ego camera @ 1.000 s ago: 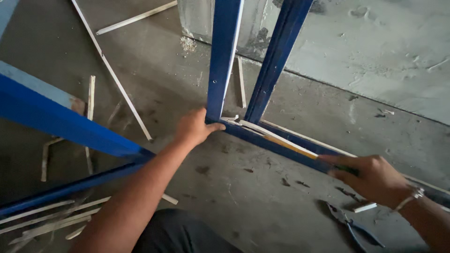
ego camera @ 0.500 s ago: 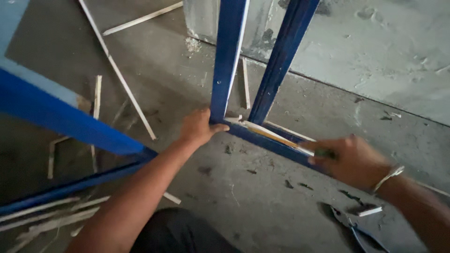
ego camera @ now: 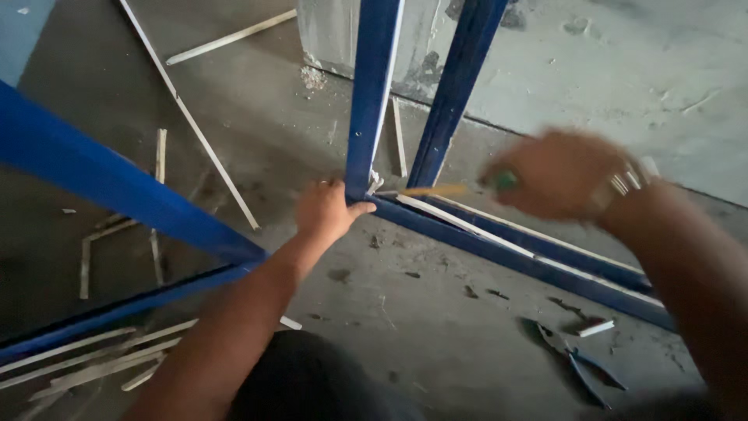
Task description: The person sits on the floor of a workshop and fits white plastic gasket strips into the channels of blue aluminum window frames. They use a screwdriver to press and align the strips along the frame edges, use a power drill on the frame, and reposition the frames to work on different sides.
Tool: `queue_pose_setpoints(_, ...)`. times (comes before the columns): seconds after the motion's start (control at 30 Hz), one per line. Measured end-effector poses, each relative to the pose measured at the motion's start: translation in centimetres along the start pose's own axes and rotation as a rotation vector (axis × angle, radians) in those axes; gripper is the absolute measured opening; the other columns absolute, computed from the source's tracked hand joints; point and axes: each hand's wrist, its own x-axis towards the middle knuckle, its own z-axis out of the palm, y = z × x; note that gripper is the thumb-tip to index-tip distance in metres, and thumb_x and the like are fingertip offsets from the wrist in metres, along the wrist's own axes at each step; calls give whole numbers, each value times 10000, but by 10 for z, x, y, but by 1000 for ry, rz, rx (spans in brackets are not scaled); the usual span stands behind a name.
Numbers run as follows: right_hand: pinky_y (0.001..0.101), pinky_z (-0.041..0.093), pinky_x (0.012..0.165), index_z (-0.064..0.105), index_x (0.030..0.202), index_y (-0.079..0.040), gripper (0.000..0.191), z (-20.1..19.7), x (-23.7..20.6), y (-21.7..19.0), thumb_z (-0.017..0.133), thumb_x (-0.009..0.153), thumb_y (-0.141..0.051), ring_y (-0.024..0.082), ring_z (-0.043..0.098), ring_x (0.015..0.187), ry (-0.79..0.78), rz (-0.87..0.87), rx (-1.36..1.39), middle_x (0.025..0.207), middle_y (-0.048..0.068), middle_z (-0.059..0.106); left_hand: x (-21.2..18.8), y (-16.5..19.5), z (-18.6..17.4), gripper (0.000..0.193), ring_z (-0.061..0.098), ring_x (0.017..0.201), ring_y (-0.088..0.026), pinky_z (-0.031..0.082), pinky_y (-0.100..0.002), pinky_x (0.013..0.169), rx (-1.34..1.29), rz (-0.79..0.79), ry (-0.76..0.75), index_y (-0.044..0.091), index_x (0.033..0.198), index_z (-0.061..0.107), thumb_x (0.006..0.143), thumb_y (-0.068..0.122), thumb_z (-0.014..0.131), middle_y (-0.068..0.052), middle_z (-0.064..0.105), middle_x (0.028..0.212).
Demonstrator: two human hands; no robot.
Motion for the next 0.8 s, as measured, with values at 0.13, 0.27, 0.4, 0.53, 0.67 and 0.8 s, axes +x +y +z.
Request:
queue_pose_setpoints(0.13, 383, 574, 1031, 646, 1365, -402, 420, 55, -9, 17, 613, 957, -494, 173, 756, 994, -36, 10, 253, 1186, -2, 775, -3, -1, 1, 754, 658, 978, -405, 541, -523, 798, -78, 70, 143, 15, 1054, 711, 703, 677, 794, -183, 716, 1022)
queue_pose_setpoints(0.27, 365, 617, 1022, 583, 1407, -398, 441, 57, 9, 26, 549, 974, -476, 175, 772, 992, -140, 74, 146, 1214, -26, 764, -2, 0, 0, 738, 663, 995, -388, 543, -497, 851, -18, 25, 47, 17, 1009, 719, 737, 700, 784, -190, 714, 1014)
queue_pose_setpoints(0.4, 437, 542, 1049, 681, 1335, -292, 395, 34, 36, 39, 611, 959, -391, 200, 742, 1009, -37, -29, 149, 1179, 28, 764, 1, 3, -5, 744, 665, 1019, -376, 546, -485, 853, -32, 14, 29, 15, 1024, 720, 713, 687, 794, -182, 717, 1036)
queue_pose_setpoints(0.53, 441, 536, 1024, 698, 1306, -274, 395, 40, 38, 44, 636, 934, -391, 197, 729, 1006, 9, -97, 171, 1173, 38, 764, 2, 8, -11, 734, 659, 1060, -362, 549, -483, 860, 12, -68, -94, 36, 1066, 715, 717, 677, 796, -164, 720, 1062)
queue_pose_setpoints(0.67, 380, 614, 881, 652, 1321, -360, 412, 98, 13, 35, 705, 921, -445, 211, 774, 855, -13, -41, 447, 1108, 44, 789, 0, 10, -13, 721, 660, 1034, -375, 531, -516, 838, 2, 10, -17, 35, 1101, 701, 747, 654, 805, -178, 719, 1055)
queue_pose_setpoints(0.8, 379, 616, 700, 739, 1244, -305, 381, 182, 3, 24, 744, 872, -384, 222, 764, 676, 364, -82, 696, 861, 116, 805, 0, 11, -13, 757, 670, 1027, -369, 549, -489, 838, 13, -39, -27, 40, 1139, 688, 722, 661, 805, -182, 716, 1073)
